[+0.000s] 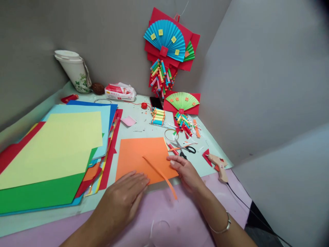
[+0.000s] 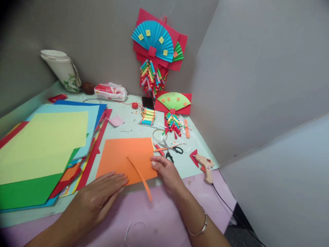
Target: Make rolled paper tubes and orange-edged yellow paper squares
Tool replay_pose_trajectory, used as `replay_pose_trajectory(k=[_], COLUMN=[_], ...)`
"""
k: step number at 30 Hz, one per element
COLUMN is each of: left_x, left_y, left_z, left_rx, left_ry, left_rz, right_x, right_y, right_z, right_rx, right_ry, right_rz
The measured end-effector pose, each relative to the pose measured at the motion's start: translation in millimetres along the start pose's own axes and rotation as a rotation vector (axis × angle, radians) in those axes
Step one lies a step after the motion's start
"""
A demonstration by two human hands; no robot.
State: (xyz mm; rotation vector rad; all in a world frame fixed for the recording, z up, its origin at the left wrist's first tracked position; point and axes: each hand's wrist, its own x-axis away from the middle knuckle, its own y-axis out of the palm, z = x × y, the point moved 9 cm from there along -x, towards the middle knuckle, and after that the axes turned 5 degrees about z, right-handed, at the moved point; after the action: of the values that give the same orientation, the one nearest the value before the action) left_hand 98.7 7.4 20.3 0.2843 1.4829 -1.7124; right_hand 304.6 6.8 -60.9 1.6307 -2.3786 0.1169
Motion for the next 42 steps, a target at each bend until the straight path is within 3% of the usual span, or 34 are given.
replay_pose_trajectory(k=[2,5,9,12,16,21,26,30,33,36,42], left_x=[2,11,28,31,32,31,32,31,30,30,33], left_y=[2.2,11.4,31.5,41.3,48.1,50.2,51.6,52.4,51.6,51.1,53.2], left_z=[-1,-18,-41,-45,-46,-43,-40,-39,-39,-38,-32], left_rx=[0.05,0.18,0.448,0.581,0.584,0.414,0.405,0.404,0.381,0.365,0.337], left_ry=[-0.074,-0.359,-0.771,-0.9,-0.918,-0.81,-0.789,-0.774,-0.751,-0.731,-0.689], left_rz=[-0.018,-0.073,-0.157,-0.178,-0.227,-0.342,-0.386,-0.387,-0.386,-0.396,-0.443], right_x=[2,7,23,35,45,49,40,20,5,-7,-21], right_y=[0,5,21,29,27,1,-41,-47,-26,9,129], right_z=[-1,-7,-31,-40,-51,-63,-61,-57,-75,-105,-160], right_rx=[0.075,0.183,0.328,0.402,0.456,0.421,0.223,-0.034,-0.131,-0.17,-0.216], right_ry=[-0.041,-0.136,-0.436,-0.578,-0.719,-0.801,-0.606,-0.428,-0.426,-0.482,-0.597], right_rz=[0.006,-0.001,-0.028,-0.04,0.023,0.249,0.489,0.459,0.361,0.281,-0.048])
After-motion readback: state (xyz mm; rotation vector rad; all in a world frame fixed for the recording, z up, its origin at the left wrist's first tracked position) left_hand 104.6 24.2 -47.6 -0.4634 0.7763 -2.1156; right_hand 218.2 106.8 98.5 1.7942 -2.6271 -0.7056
